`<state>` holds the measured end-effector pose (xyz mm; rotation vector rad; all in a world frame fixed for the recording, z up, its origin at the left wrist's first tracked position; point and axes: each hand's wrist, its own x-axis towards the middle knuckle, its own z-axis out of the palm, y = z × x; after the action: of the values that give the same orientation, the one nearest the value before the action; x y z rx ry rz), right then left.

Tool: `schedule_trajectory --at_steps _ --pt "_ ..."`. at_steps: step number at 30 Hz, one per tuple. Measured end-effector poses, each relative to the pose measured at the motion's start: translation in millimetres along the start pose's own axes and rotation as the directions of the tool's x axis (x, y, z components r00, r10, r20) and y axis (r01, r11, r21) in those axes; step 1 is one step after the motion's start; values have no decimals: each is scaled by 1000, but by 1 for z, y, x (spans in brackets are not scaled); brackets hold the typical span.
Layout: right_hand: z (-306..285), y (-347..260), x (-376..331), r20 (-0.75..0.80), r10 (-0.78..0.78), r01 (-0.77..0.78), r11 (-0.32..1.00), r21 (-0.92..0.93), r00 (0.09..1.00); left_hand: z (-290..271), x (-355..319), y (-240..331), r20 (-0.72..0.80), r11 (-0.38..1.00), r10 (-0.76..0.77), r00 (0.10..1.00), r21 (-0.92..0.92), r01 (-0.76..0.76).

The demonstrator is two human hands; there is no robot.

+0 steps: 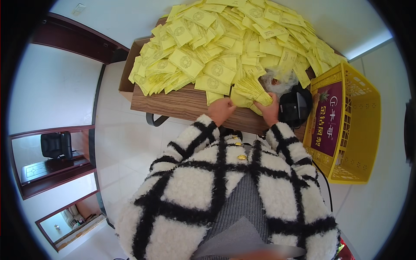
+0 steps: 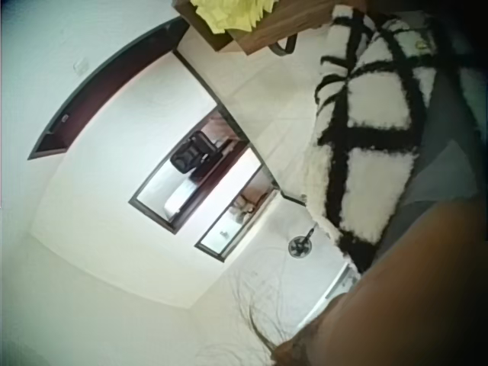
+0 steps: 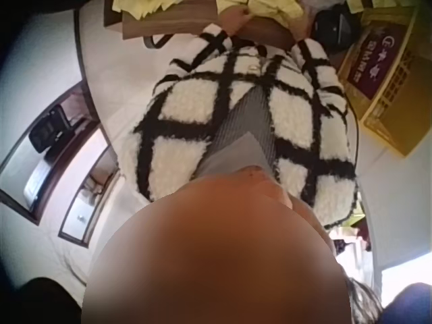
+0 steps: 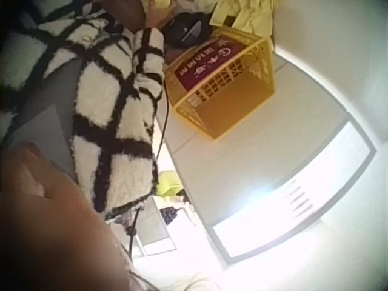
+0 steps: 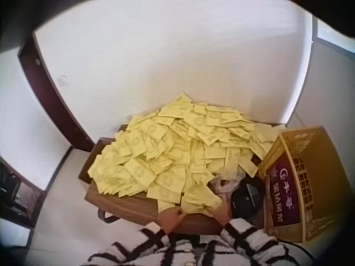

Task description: Sorting and stacking yellow envelopes into a plastic crate.

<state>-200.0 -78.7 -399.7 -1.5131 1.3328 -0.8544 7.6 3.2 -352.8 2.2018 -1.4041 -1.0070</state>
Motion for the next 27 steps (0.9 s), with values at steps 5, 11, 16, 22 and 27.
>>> schedule_trajectory --at_steps 5,11,16,22,27 --pt "-6 2 -6 87 -60 70 992 -107 994 -20 21 44 -35 883 393 919 295 -366" --pt "-9 6 -11 111 -80 100 978 -182 991 -12 54 68 375 511 609 699 488 -707" --pt "-9 2 -7 125 -64 89 973 -214 990 2 76 52 435 468 593 677 498 -730" --pt "-18 -14 5 268 -165 253 907 -337 949 16 72 28 308 609 576 758 457 -648" --pt "-18 -25 20 388 -205 393 770 -503 899 18 62 25 145 695 614 776 366 -619"
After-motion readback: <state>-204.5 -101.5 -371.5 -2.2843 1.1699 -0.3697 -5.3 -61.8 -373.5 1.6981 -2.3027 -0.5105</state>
